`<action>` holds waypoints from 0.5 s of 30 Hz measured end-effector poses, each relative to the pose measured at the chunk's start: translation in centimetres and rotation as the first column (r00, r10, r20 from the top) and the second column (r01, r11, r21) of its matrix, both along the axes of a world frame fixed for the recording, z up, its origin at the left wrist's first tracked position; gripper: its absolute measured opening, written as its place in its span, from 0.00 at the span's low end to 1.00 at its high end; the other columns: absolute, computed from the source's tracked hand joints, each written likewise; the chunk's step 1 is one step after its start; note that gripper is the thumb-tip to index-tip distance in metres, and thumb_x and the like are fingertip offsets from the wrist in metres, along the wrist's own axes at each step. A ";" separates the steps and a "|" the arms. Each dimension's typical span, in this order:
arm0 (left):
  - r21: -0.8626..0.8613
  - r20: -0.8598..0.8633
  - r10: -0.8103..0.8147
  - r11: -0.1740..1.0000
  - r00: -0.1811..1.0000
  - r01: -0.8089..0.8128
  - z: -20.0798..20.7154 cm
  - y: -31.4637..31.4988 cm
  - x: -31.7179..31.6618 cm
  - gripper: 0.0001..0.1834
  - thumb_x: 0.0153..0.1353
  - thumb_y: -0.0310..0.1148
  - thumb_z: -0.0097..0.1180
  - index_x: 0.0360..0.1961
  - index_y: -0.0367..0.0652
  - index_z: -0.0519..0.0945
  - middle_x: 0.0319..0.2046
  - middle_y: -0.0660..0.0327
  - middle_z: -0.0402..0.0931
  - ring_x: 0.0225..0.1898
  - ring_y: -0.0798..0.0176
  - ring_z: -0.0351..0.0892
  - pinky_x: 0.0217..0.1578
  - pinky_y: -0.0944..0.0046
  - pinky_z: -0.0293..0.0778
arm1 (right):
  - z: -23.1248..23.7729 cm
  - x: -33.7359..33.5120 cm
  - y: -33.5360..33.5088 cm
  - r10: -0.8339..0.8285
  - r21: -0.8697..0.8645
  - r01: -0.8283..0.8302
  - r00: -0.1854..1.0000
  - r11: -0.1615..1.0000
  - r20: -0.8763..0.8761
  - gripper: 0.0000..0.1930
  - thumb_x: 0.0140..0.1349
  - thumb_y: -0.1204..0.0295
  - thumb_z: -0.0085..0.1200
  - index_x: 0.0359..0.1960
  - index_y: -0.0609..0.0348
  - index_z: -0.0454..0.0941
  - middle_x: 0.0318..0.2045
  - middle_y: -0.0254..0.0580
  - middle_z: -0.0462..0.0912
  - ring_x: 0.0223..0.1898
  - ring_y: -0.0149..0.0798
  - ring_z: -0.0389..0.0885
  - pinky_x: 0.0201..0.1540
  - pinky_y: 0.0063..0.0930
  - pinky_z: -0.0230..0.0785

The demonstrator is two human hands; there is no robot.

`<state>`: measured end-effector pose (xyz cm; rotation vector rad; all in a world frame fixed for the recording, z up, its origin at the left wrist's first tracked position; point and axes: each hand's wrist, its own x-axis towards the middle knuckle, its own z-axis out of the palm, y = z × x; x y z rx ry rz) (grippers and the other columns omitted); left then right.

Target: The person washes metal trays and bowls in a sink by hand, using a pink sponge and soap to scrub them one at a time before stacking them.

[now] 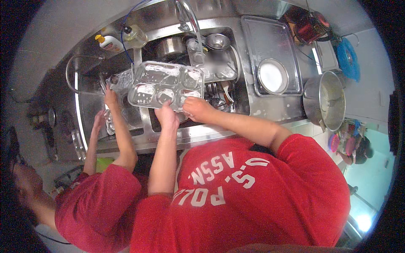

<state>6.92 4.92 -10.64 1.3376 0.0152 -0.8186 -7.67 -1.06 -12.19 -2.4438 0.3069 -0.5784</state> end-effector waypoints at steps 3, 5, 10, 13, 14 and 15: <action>0.090 -0.001 0.054 0.994 0.999 -0.054 2.4 -0.1 0.2 0.21 0.59 0.18 0.50 0.56 0.35 0.71 0.49 0.55 0.75 0.48 0.56 0.77 0.50 0.56 0.73 | 0.6 -0.8 -0.2 0.025 0.012 -0.026 0.997 1.000 0.067 0.13 0.49 0.69 0.63 0.36 0.57 0.77 0.34 0.43 0.76 0.38 0.48 0.75 0.42 0.40 0.70; 0.113 0.199 0.002 0.993 0.980 -0.025 3.8 0.2 1.0 0.21 0.61 0.17 0.48 0.57 0.34 0.71 0.51 0.54 0.76 0.49 0.57 0.77 0.50 0.55 0.73 | 1.0 -1.2 -1.3 0.051 0.048 -0.056 0.994 0.997 0.097 0.15 0.51 0.68 0.63 0.40 0.57 0.78 0.33 0.43 0.75 0.39 0.48 0.75 0.44 0.39 0.70; 0.187 0.434 -0.155 0.979 0.887 0.079 6.9 0.0 1.4 0.16 0.60 0.18 0.49 0.51 0.29 0.74 0.46 0.54 0.79 0.46 0.61 0.78 0.50 0.64 0.69 | -2.3 -0.3 -2.3 -0.170 0.217 0.134 0.973 0.967 0.157 0.13 0.62 0.65 0.56 0.46 0.56 0.80 0.45 0.48 0.77 0.51 0.50 0.73 0.56 0.40 0.66; 0.207 0.422 -0.228 0.967 0.878 0.151 6.9 0.0 2.0 0.18 0.60 0.19 0.50 0.53 0.30 0.72 0.49 0.53 0.77 0.47 0.58 0.78 0.50 0.59 0.72 | -2.8 1.0 -3.4 -0.375 0.367 0.271 0.893 0.890 0.250 0.11 0.62 0.68 0.56 0.44 0.56 0.80 0.41 0.49 0.77 0.47 0.50 0.75 0.54 0.41 0.68; 0.207 0.426 -0.227 0.967 0.876 0.150 6.3 0.1 2.7 0.18 0.60 0.19 0.50 0.53 0.30 0.72 0.49 0.53 0.77 0.47 0.58 0.78 0.50 0.59 0.72 | -2.5 0.4 -4.0 -0.387 0.432 0.316 0.918 0.845 0.084 0.10 0.61 0.69 0.56 0.42 0.58 0.81 0.39 0.48 0.78 0.46 0.50 0.76 0.52 0.40 0.69; 0.150 0.311 -0.183 0.978 0.933 0.142 5.3 0.4 3.6 0.18 0.61 0.19 0.50 0.54 0.30 0.72 0.49 0.52 0.77 0.48 0.56 0.79 0.50 0.58 0.73 | -1.8 0.0 -4.5 -0.375 0.483 0.366 0.923 0.796 -0.081 0.10 0.60 0.69 0.57 0.41 0.59 0.81 0.37 0.48 0.78 0.44 0.49 0.77 0.51 0.40 0.70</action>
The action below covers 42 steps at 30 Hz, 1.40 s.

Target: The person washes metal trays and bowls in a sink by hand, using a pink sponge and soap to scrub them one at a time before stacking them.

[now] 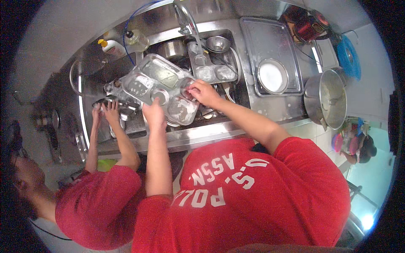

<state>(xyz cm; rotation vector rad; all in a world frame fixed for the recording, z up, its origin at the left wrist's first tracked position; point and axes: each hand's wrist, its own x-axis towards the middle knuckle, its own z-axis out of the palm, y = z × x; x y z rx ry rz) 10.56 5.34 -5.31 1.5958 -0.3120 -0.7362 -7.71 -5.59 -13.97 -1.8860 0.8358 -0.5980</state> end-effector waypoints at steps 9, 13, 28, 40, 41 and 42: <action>-0.156 -0.474 -0.007 0.985 0.880 -0.077 -3.7 0.2 1.6 0.23 0.63 0.17 0.45 0.60 0.34 0.66 0.54 0.48 0.73 0.53 0.47 0.78 0.50 0.44 0.80 | 5.3 -1.6 0.0 0.051 -0.273 -0.167 0.921 0.947 -0.386 0.19 0.62 0.69 0.48 0.52 0.67 0.72 0.50 0.55 0.76 0.55 0.57 0.71 0.60 0.49 0.62; -0.093 -0.536 0.044 0.990 0.843 -0.110 -4.2 0.3 -0.4 0.22 0.65 0.18 0.46 0.60 0.33 0.66 0.55 0.47 0.73 0.52 0.47 0.78 0.51 0.45 0.79 | 4.4 -1.3 2.1 -0.008 -0.502 -0.137 0.962 0.854 -0.275 0.15 0.59 0.69 0.49 0.45 0.64 0.78 0.52 0.53 0.77 0.58 0.52 0.71 0.62 0.46 0.60; -0.165 -0.460 -0.223 0.973 0.859 0.164 -3.4 2.3 -1.2 0.19 0.65 0.24 0.53 0.57 0.33 0.71 0.51 0.53 0.76 0.50 0.56 0.78 0.49 0.56 0.76 | 7.1 6.2 -6.7 0.129 -0.572 0.003 0.973 0.820 0.190 0.07 0.55 0.75 0.57 0.35 0.60 0.78 0.34 0.48 0.77 0.40 0.52 0.75 0.47 0.41 0.68; -0.171 -0.392 -0.202 0.975 0.898 0.145 -2.6 2.8 -0.6 0.20 0.64 0.20 0.50 0.57 0.32 0.69 0.51 0.51 0.76 0.49 0.55 0.80 0.49 0.56 0.78 | 3.6 8.8 -5.6 0.069 -0.606 0.015 0.991 0.795 0.115 0.14 0.65 0.72 0.46 0.49 0.61 0.78 0.46 0.54 0.81 0.53 0.55 0.75 0.58 0.42 0.67; -0.184 -0.417 -0.171 0.978 0.893 0.101 -2.6 2.5 -0.7 0.21 0.62 0.18 0.50 0.57 0.31 0.69 0.51 0.50 0.76 0.49 0.54 0.80 0.49 0.56 0.78 | 3.6 8.9 -5.1 0.111 -0.620 -0.030 0.989 0.784 0.093 0.15 0.64 0.72 0.48 0.51 0.61 0.76 0.49 0.58 0.79 0.56 0.55 0.74 0.61 0.41 0.66; -0.182 -0.416 -0.164 0.979 0.895 0.095 -3.0 3.0 -0.3 0.21 0.62 0.18 0.50 0.57 0.31 0.69 0.51 0.50 0.76 0.49 0.54 0.80 0.49 0.56 0.78 | 3.9 8.8 -3.8 0.117 -0.618 -0.034 0.989 0.785 0.094 0.15 0.64 0.72 0.48 0.51 0.61 0.76 0.49 0.58 0.79 0.56 0.55 0.74 0.61 0.41 0.66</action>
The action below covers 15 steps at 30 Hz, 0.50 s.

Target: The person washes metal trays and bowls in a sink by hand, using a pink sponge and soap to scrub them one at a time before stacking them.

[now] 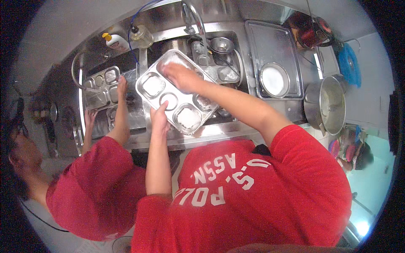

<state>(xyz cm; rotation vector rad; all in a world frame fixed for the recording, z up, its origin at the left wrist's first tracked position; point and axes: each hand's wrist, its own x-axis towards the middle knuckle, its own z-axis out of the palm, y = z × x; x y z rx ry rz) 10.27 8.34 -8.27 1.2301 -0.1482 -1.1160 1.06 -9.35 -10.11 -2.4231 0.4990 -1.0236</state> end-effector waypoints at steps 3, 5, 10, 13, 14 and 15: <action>0.009 -0.031 0.008 1.000 0.999 -0.007 0.1 0.0 1.5 0.23 0.57 0.17 0.50 0.56 0.31 0.70 0.49 0.51 0.77 0.48 0.54 0.80 0.49 0.56 0.78 | 0.6 -2.0 1.1 0.338 0.317 -0.264 0.919 0.911 -0.205 0.19 0.60 0.77 0.53 0.55 0.61 0.75 0.55 0.50 0.78 0.59 0.53 0.73 0.62 0.41 0.66; 0.001 -0.017 -0.053 0.999 0.998 0.053 -0.5 0.1 2.1 0.25 0.56 0.16 0.49 0.57 0.32 0.68 0.50 0.51 0.76 0.49 0.53 0.79 0.49 0.54 0.79 | -2.2 -2.7 -1.1 0.321 0.197 -0.279 0.919 0.940 -0.229 0.23 0.61 0.74 0.52 0.59 0.58 0.72 0.59 0.49 0.74 0.63 0.53 0.69 0.66 0.42 0.61; 0.019 -0.010 -0.210 0.977 0.978 0.210 -1.5 0.5 1.4 0.27 0.52 0.16 0.49 0.57 0.34 0.69 0.49 0.53 0.76 0.47 0.54 0.80 0.49 0.54 0.79 | 0.7 -0.2 -5.3 0.025 -0.324 -0.182 0.901 0.928 -0.433 0.29 0.63 0.65 0.49 0.69 0.42 0.62 0.67 0.46 0.65 0.70 0.51 0.59 0.72 0.45 0.49; -0.027 -0.043 -0.227 0.974 0.973 0.226 -0.4 0.5 1.2 0.29 0.51 0.16 0.49 0.59 0.34 0.68 0.49 0.52 0.77 0.48 0.54 0.80 0.49 0.54 0.79 | 4.1 1.1 -6.7 0.156 -0.207 -0.317 0.818 0.926 -0.553 0.28 0.66 0.58 0.47 0.69 0.34 0.60 0.62 0.46 0.71 0.61 0.53 0.70 0.62 0.49 0.64; -0.045 -0.034 -0.235 0.971 0.971 0.233 -0.2 0.5 1.3 0.30 0.51 0.16 0.49 0.59 0.34 0.68 0.50 0.52 0.77 0.49 0.53 0.80 0.49 0.54 0.79 | 5.1 1.5 -7.0 0.300 0.001 -0.405 0.676 0.914 -0.673 0.28 0.66 0.56 0.46 0.69 0.32 0.60 0.58 0.46 0.74 0.56 0.54 0.75 0.56 0.51 0.69; -0.049 -0.030 -0.241 0.970 0.970 0.239 0.3 0.3 1.2 0.30 0.51 0.16 0.49 0.59 0.34 0.68 0.50 0.52 0.77 0.49 0.53 0.80 0.49 0.54 0.79 | 4.2 1.4 -8.4 0.346 -0.001 -0.420 0.748 0.907 -0.566 0.23 0.67 0.55 0.45 0.63 0.37 0.67 0.46 0.49 0.80 0.45 0.56 0.80 0.44 0.54 0.73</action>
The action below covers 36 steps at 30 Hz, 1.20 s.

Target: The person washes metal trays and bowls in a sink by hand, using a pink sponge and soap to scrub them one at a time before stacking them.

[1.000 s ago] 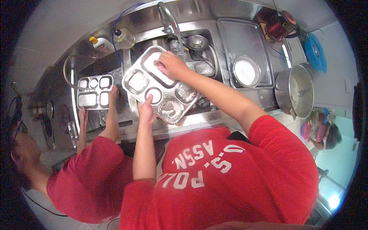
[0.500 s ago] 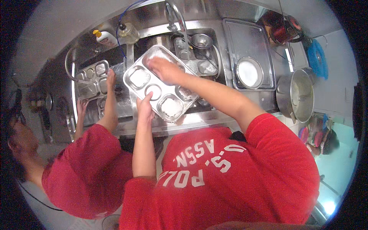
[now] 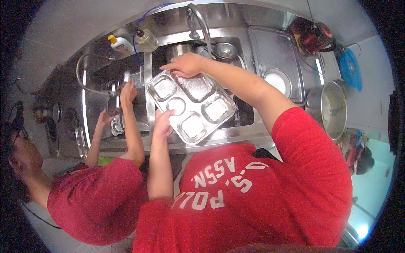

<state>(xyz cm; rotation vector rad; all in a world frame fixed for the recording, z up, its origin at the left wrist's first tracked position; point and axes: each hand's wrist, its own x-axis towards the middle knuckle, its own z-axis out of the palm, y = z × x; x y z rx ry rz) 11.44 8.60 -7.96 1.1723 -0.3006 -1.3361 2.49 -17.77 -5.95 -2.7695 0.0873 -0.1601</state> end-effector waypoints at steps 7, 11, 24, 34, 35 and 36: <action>0.004 0.195 0.106 0.994 0.975 -0.108 1.5 0.5 -0.2 0.25 0.52 0.19 0.51 0.55 0.32 0.71 0.47 0.55 0.77 0.46 0.58 0.79 0.49 0.59 0.75 | -4.5 1.2 1.9 -0.662 0.381 0.592 0.746 0.710 0.074 0.16 0.65 0.57 0.47 0.44 0.55 0.73 0.32 0.57 0.83 0.37 0.63 0.82 0.42 0.58 0.72; 0.067 0.277 0.181 0.976 0.944 -0.207 -0.2 0.8 -0.9 0.20 0.53 0.20 0.52 0.50 0.32 0.73 0.43 0.57 0.78 0.42 0.63 0.78 0.46 0.62 0.72 | -6.1 0.0 4.9 -0.861 0.443 0.785 0.506 0.433 -0.055 0.15 0.62 0.59 0.50 0.41 0.58 0.73 0.30 0.61 0.82 0.36 0.64 0.82 0.41 0.57 0.72; -0.009 0.499 0.261 0.955 0.827 -0.296 0.5 -0.4 -2.3 0.19 0.52 0.22 0.53 0.48 0.30 0.74 0.43 0.55 0.79 0.42 0.60 0.77 0.49 0.62 0.70 | -7.2 -3.0 8.3 -0.922 0.553 0.781 0.384 0.291 -0.058 0.15 0.62 0.61 0.49 0.43 0.58 0.74 0.32 0.59 0.83 0.37 0.62 0.82 0.43 0.55 0.72; 0.033 0.393 0.197 0.973 0.898 -0.227 0.3 0.0 -1.7 0.18 0.55 0.21 0.51 0.49 0.31 0.74 0.42 0.56 0.79 0.42 0.63 0.78 0.46 0.64 0.73 | -2.9 -0.7 4.7 -0.746 0.434 0.630 0.643 0.644 0.174 0.21 0.66 0.59 0.45 0.54 0.62 0.64 0.38 0.67 0.79 0.39 0.64 0.81 0.39 0.54 0.74; 0.028 0.391 0.198 0.974 0.899 -0.226 0.2 -0.1 -1.3 0.18 0.55 0.21 0.51 0.49 0.31 0.74 0.42 0.56 0.79 0.42 0.63 0.78 0.46 0.64 0.73 | -2.6 -0.6 4.8 -0.698 0.436 0.592 0.705 0.677 0.125 0.22 0.67 0.59 0.45 0.54 0.63 0.63 0.41 0.69 0.78 0.40 0.65 0.80 0.40 0.54 0.74; -0.037 0.338 0.276 0.959 0.900 -0.281 0.3 -0.6 -1.1 0.19 0.55 0.21 0.51 0.50 0.31 0.74 0.43 0.56 0.79 0.42 0.62 0.79 0.46 0.63 0.73 | -4.0 -0.8 4.6 -0.673 0.461 0.570 0.735 0.680 0.084 0.24 0.66 0.64 0.46 0.57 0.67 0.59 0.46 0.64 0.76 0.40 0.58 0.82 0.41 0.48 0.77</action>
